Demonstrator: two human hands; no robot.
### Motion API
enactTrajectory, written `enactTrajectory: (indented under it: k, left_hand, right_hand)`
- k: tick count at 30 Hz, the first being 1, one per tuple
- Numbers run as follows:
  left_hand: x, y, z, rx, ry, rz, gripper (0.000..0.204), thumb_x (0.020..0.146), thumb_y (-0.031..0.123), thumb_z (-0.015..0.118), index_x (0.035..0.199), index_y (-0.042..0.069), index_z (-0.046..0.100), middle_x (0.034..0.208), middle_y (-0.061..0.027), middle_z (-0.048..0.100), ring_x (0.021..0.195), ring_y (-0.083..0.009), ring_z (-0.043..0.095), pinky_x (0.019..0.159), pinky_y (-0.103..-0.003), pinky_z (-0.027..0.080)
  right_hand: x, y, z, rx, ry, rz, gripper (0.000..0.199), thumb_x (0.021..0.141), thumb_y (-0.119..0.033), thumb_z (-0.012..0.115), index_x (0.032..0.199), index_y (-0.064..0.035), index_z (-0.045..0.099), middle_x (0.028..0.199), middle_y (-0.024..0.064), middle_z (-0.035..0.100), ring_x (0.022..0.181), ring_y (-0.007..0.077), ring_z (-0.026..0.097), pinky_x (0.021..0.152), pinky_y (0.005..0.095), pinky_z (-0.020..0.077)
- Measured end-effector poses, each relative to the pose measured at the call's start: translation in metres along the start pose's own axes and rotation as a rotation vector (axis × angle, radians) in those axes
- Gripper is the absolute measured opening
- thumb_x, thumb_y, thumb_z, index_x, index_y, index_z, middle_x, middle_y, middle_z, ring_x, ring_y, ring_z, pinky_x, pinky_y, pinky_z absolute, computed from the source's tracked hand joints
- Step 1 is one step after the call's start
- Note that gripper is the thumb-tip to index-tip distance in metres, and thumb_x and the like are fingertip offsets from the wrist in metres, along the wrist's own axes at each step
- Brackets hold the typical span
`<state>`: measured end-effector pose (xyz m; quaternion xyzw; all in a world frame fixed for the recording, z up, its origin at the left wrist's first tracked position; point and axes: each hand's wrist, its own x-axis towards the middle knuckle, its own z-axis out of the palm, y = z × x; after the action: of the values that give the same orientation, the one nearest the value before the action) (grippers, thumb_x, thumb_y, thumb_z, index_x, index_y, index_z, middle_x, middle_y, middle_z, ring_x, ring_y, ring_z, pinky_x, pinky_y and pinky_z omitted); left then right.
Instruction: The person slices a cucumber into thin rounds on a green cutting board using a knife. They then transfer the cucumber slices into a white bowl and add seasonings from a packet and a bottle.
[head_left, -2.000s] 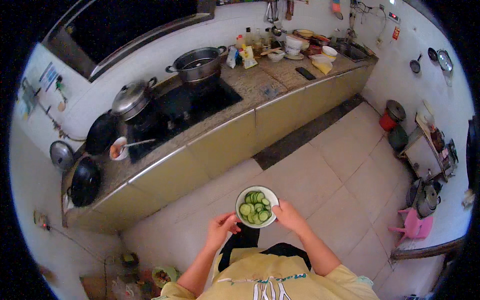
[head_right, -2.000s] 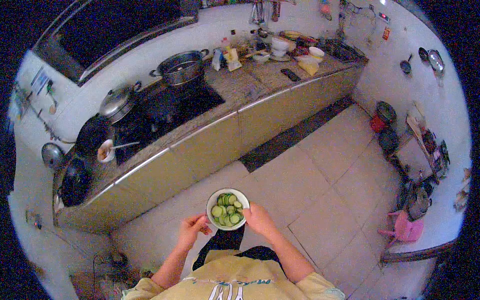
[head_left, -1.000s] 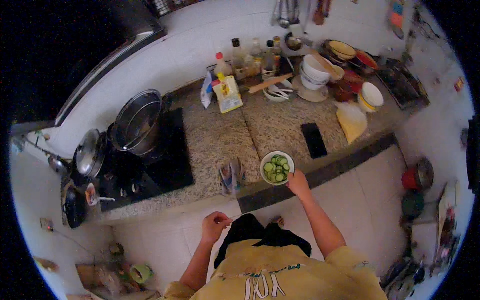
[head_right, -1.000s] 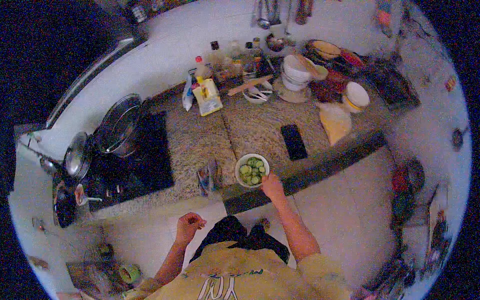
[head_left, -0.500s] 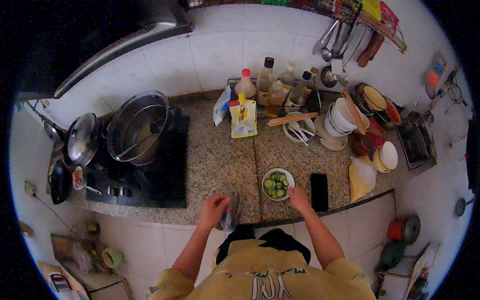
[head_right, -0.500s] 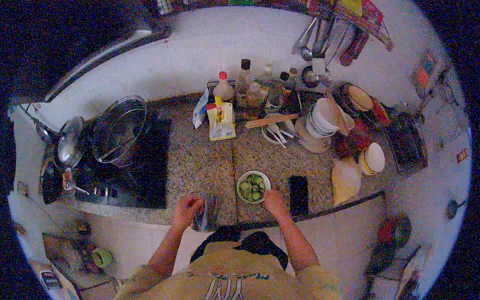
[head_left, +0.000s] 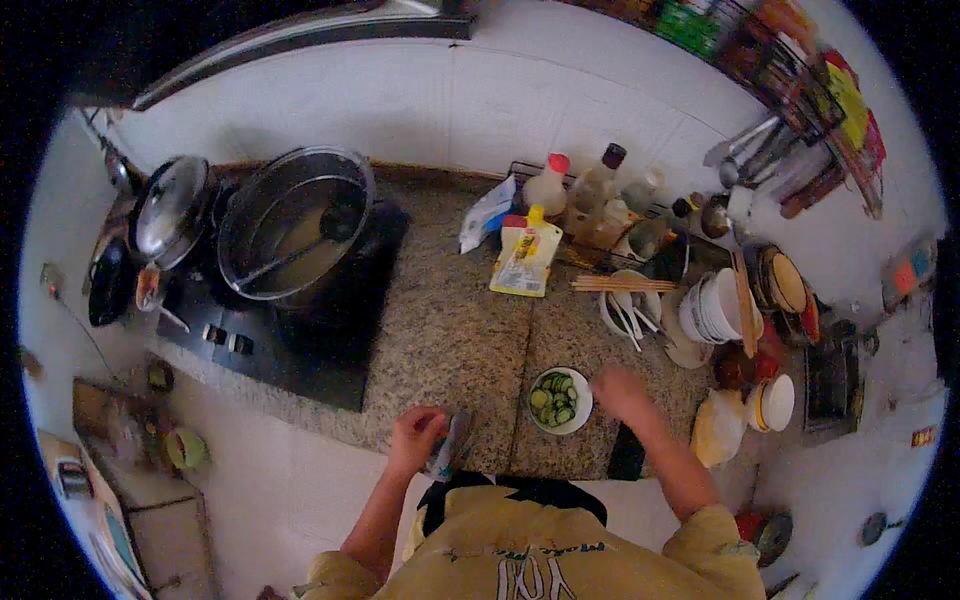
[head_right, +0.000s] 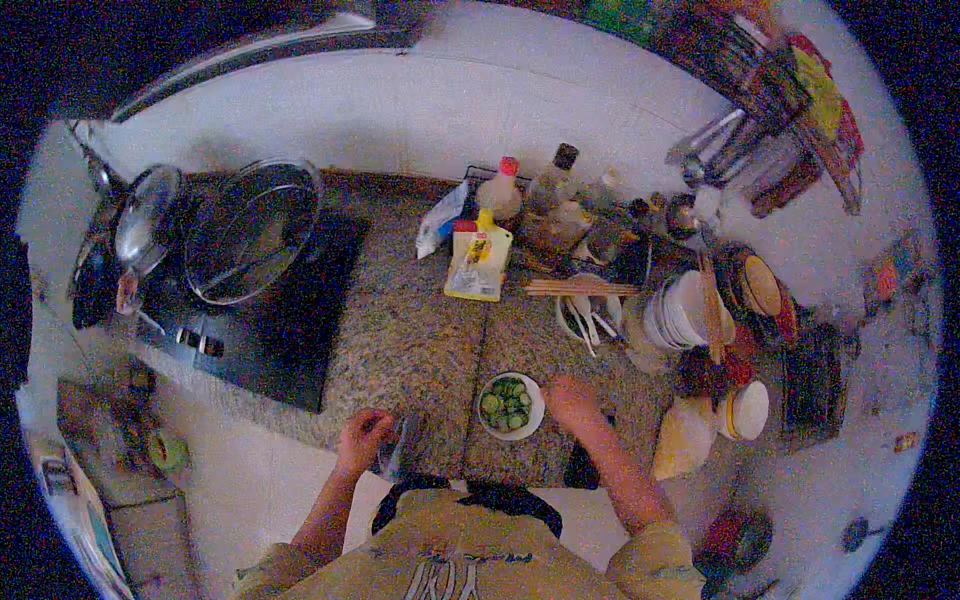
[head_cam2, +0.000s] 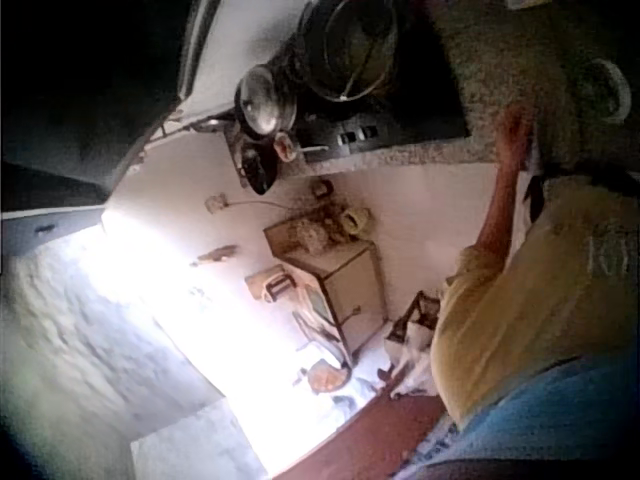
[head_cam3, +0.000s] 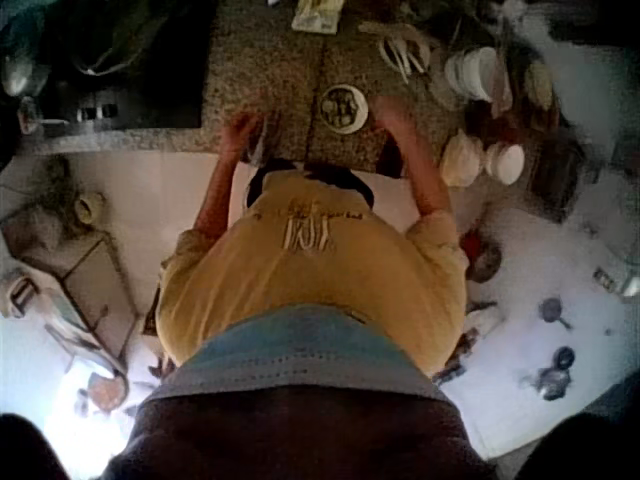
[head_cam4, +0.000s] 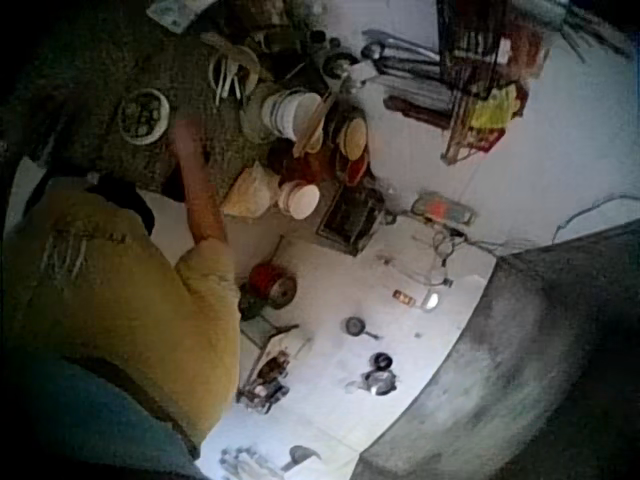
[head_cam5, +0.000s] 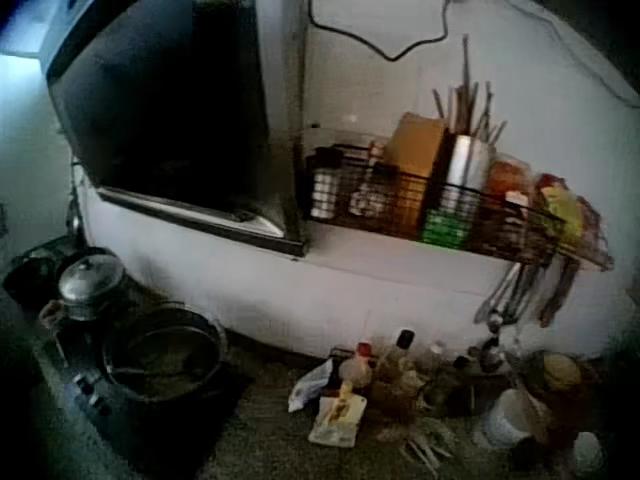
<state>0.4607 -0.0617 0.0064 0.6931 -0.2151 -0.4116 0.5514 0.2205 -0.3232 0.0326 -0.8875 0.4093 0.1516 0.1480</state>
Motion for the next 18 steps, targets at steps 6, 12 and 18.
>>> enactTrajectory:
  k: [6, 12, 18]
  left_hand:
    - [-0.019, -0.004, -0.012, 0.011, 0.093, 0.013, 0.012, 0.083, 0.009, 0.06, 0.087, -0.002, 0.06, 0.071, -0.0062, 0.061, 0.065, -0.0124, 0.06, 0.059, -0.025, 0.047]
    - [-0.045, 0.01, -0.024, 0.182, 0.098, 0.131, 0.013, 0.082, 0.009, 0.062, 0.086, -0.003, 0.059, 0.073, -0.0066, 0.061, 0.065, -0.0127, 0.06, 0.059, -0.026, 0.048]
    - [-0.071, -0.02, -0.034, -0.125, 0.174, -0.006, 0.015, 0.084, 0.011, 0.06, 0.089, -0.002, 0.058, 0.072, -0.0059, 0.059, 0.065, -0.0125, 0.059, 0.06, -0.026, 0.048]
  right_hand:
    - [0.119, -0.111, -0.138, 0.424, 0.606, -0.37, 0.021, 0.081, -0.019, 0.055, 0.088, -0.0003, 0.059, 0.083, 0.019, 0.061, 0.077, 0.0364, 0.059, 0.071, 0.0438, 0.0469]
    - [0.266, -0.137, -0.146, 0.09, 0.488, 0.022, 0.021, 0.071, -0.021, 0.064, 0.082, -0.0023, 0.066, 0.083, 0.0204, 0.063, 0.082, 0.0348, 0.061, 0.071, 0.0418, 0.0486]
    - [0.265, -0.167, -0.137, 0.206, 0.645, 0.06, 0.023, 0.066, -0.019, 0.068, 0.08, -0.0013, 0.066, 0.084, 0.0191, 0.064, 0.081, 0.0345, 0.062, 0.071, 0.0405, 0.0494]
